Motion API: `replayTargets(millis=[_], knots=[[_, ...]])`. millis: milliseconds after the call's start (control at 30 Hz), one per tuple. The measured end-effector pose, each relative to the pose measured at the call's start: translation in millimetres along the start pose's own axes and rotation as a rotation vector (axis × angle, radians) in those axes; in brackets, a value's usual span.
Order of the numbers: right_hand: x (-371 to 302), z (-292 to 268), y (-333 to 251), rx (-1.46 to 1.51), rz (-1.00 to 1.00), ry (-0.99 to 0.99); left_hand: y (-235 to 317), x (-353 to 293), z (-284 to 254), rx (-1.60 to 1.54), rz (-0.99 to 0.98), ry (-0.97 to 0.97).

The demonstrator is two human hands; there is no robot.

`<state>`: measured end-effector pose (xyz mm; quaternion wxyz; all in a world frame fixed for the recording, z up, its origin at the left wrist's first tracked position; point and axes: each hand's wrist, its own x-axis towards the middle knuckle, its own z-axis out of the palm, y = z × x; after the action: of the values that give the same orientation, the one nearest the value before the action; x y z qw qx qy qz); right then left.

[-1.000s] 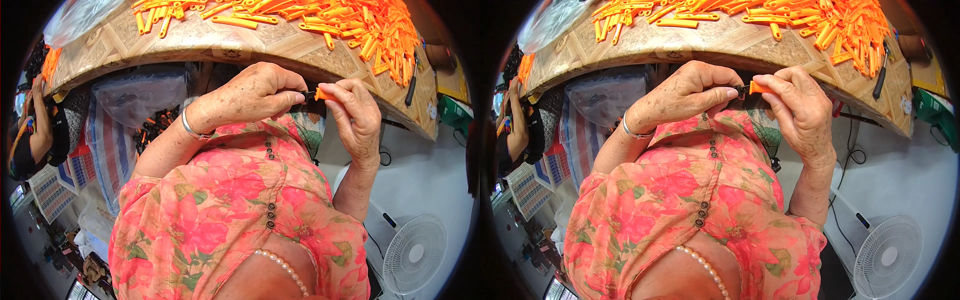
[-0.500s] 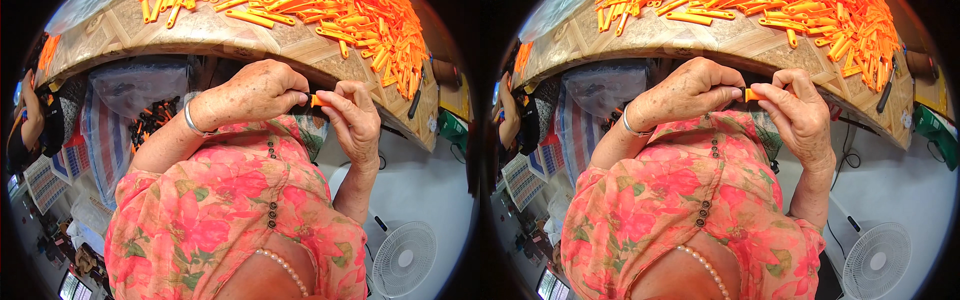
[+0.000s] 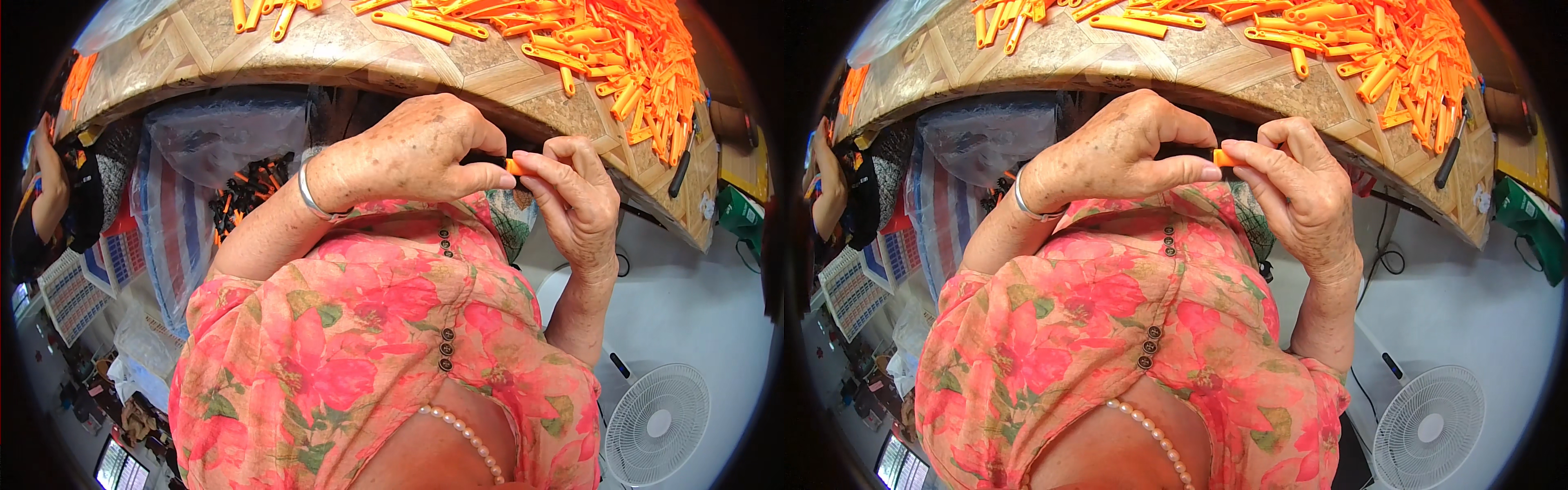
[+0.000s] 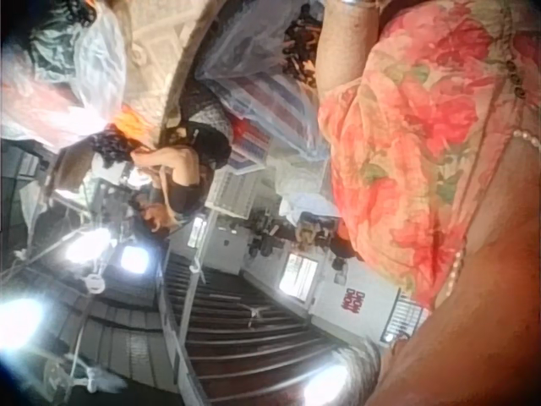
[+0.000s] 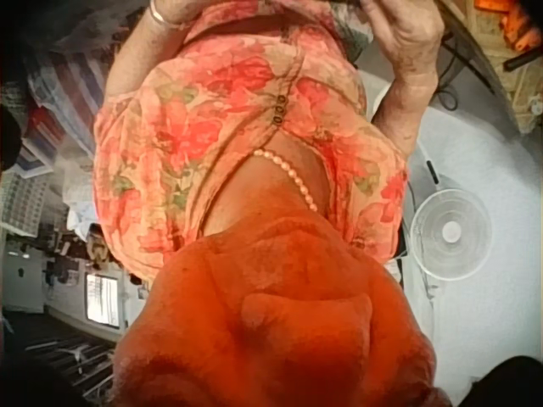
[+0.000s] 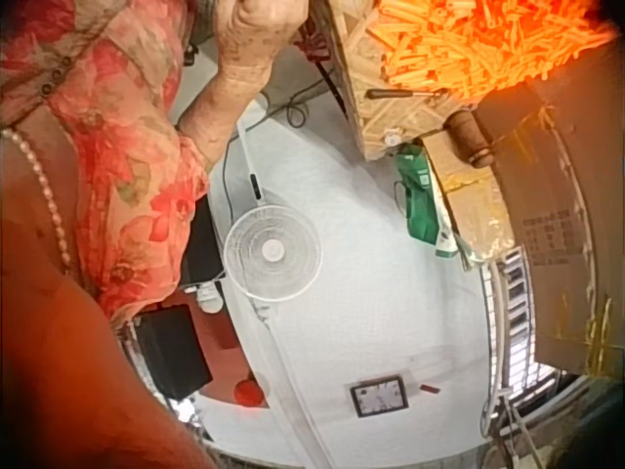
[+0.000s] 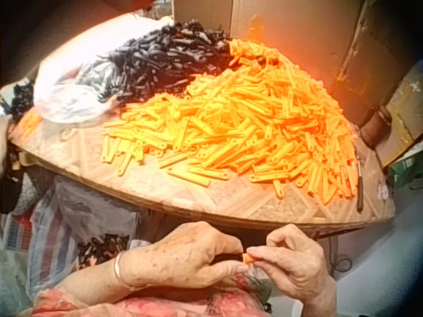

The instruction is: The person assembles small orange plastic tubes into black plastic holders using a hammer. They repeatedly pick up a tube, insert it into a holder, and strike it with a hammer to secure it, then place the finished unit on the table.

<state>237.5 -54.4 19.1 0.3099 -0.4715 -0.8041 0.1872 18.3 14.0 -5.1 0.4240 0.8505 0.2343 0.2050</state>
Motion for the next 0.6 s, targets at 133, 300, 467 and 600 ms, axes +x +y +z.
replayTargets(millis=[133,300,467,600], knots=[[-1.8,4.6,0.0,0.008,0.032,-0.019,6.3,-0.9,0.6,0.117,-0.052,0.001],[-2.5,12.6,-6.0,0.107,0.142,-0.038,7.6,-3.4,4.0,0.244,-0.002,0.029],[0.9,12.8,-1.9,0.17,0.13,-0.1,5.7,-4.8,5.2,0.33,0.091,0.048],[1.3,12.7,-10.9,0.191,0.241,-0.163,6.6,-8.1,6.6,0.328,0.142,0.053]])
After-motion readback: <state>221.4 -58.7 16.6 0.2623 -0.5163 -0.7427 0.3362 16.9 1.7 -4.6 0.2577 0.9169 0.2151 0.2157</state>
